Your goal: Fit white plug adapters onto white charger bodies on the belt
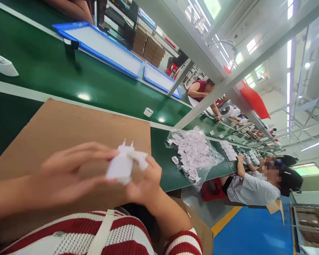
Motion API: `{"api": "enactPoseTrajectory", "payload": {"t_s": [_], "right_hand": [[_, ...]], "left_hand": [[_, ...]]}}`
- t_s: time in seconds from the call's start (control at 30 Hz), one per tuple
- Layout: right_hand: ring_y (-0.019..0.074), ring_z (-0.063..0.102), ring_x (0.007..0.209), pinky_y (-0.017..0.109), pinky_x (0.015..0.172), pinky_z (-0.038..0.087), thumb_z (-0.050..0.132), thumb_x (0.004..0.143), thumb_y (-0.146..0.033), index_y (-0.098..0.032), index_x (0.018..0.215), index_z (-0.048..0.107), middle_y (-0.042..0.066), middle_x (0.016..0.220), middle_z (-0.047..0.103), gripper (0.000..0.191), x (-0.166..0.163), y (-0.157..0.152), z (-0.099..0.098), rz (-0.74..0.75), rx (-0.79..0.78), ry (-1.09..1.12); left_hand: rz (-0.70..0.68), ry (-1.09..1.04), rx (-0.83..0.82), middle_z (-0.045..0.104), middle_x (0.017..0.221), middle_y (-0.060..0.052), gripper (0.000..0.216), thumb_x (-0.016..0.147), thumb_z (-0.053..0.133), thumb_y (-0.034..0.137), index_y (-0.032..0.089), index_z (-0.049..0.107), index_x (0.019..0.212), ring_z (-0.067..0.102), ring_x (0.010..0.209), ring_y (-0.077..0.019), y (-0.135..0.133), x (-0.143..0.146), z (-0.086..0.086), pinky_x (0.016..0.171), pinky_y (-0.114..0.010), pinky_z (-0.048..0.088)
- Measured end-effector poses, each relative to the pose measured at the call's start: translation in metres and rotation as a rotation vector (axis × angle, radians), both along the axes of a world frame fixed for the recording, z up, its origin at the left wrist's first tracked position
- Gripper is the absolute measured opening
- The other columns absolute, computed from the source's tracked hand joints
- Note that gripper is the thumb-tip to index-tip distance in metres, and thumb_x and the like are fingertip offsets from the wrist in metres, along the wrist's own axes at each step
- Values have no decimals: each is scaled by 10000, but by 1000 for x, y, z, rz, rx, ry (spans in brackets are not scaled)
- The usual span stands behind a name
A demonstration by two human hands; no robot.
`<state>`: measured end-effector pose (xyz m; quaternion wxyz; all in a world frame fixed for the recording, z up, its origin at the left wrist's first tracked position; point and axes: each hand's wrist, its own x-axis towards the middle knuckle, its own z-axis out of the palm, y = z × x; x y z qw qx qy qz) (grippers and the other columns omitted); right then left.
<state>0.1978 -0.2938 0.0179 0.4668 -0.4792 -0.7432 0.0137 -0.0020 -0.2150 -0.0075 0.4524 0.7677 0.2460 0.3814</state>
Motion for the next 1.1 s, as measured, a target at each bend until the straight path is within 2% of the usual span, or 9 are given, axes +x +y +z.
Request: {"api": "enactPoseTrajectory", "payload": {"t_s": [0.2, 0.33, 0.43, 0.5, 0.63, 0.73, 0.83, 0.93, 1.1], "right_hand": [[269, 719, 1065, 424, 957, 618, 671, 820, -276, -272, 1356, 665, 103, 1172, 745, 536, 33, 62, -43, -144, -47, -47], [274, 694, 1159, 417, 1019, 586, 734, 831, -310, -262, 1521, 536, 117, 1300, 717, 719, 41, 62, -58, -182, -185, -72], [316, 612, 1317, 473, 1095, 528, 773, 849, -416, -221, 1601, 427, 162, 1475, 618, 850, 70, 50, -64, -328, -240, -43], [346, 568, 1347, 533, 1135, 469, 677, 928, -396, -196, 1518, 549, 179, 1477, 613, 636, 99, 37, -70, -515, -248, -121], [406, 634, 1130, 538, 990, 487, 536, 912, -214, -110, 1272, 736, 250, 1217, 699, 425, 151, 12, -91, -946, -392, -362], [374, 656, 1000, 467, 882, 503, 440, 873, -143, -147, 1111, 766, 210, 1051, 701, 404, 171, 4, -108, -989, -392, -415], [335, 643, 888, 408, 758, 487, 437, 918, -246, -209, 951, 719, 158, 957, 676, 287, 177, 3, -121, -968, -303, -357], [286, 610, 809, 335, 618, 408, 475, 956, -464, -220, 860, 635, 153, 970, 662, 308, 175, 3, -132, -997, -213, -216], [269, 597, 769, 355, 613, 429, 456, 967, -606, -185, 870, 653, 178, 1010, 606, 474, 167, 4, -138, -968, -107, -144]], "left_hand": [[-216, -171, -520, 789, 1084, -103, 687, 725, 889, 577, 235, 580, 1234, 767, 1011, -318, 56, 36, -4, 941, -504, 643], [-116, -161, -563, 787, 1088, -114, 687, 679, 892, 672, 201, 575, 1066, 768, 1011, -320, 73, 45, -20, 925, -483, 636], [52, -122, -467, 783, 1048, -103, 699, 640, 893, 657, 207, 546, 1046, 757, 1010, -322, 112, 45, -33, 902, -460, 616], [243, -35, -364, 767, 967, -75, 616, 681, 856, 571, 215, 523, 1059, 744, 971, -310, 153, 40, -39, 852, -427, 591], [629, 71, -180, 635, 1201, -103, 344, 758, 710, 300, 198, 490, 1002, 692, 967, -234, 239, 18, -40, 864, -366, 527], [773, 130, -129, 534, 1267, -126, 253, 750, 665, 200, 191, 474, 916, 643, 956, -206, 279, 2, -40, 901, -382, 488], [844, 167, -151, 529, 1161, -111, 305, 717, 714, 187, 194, 460, 887, 603, 937, -218, 291, -8, -40, 890, -395, 473], [955, 179, -131, 508, 1204, -127, 432, 715, 787, 237, 163, 474, 1003, 554, 1127, -272, 285, -25, -36, 1001, -413, 442], [1374, 128, 36, 178, 1635, -272, 706, 811, 736, 190, 10, 345, 1371, 70, 1561, -388, 273, -115, -22, 1275, -598, 47]]}}
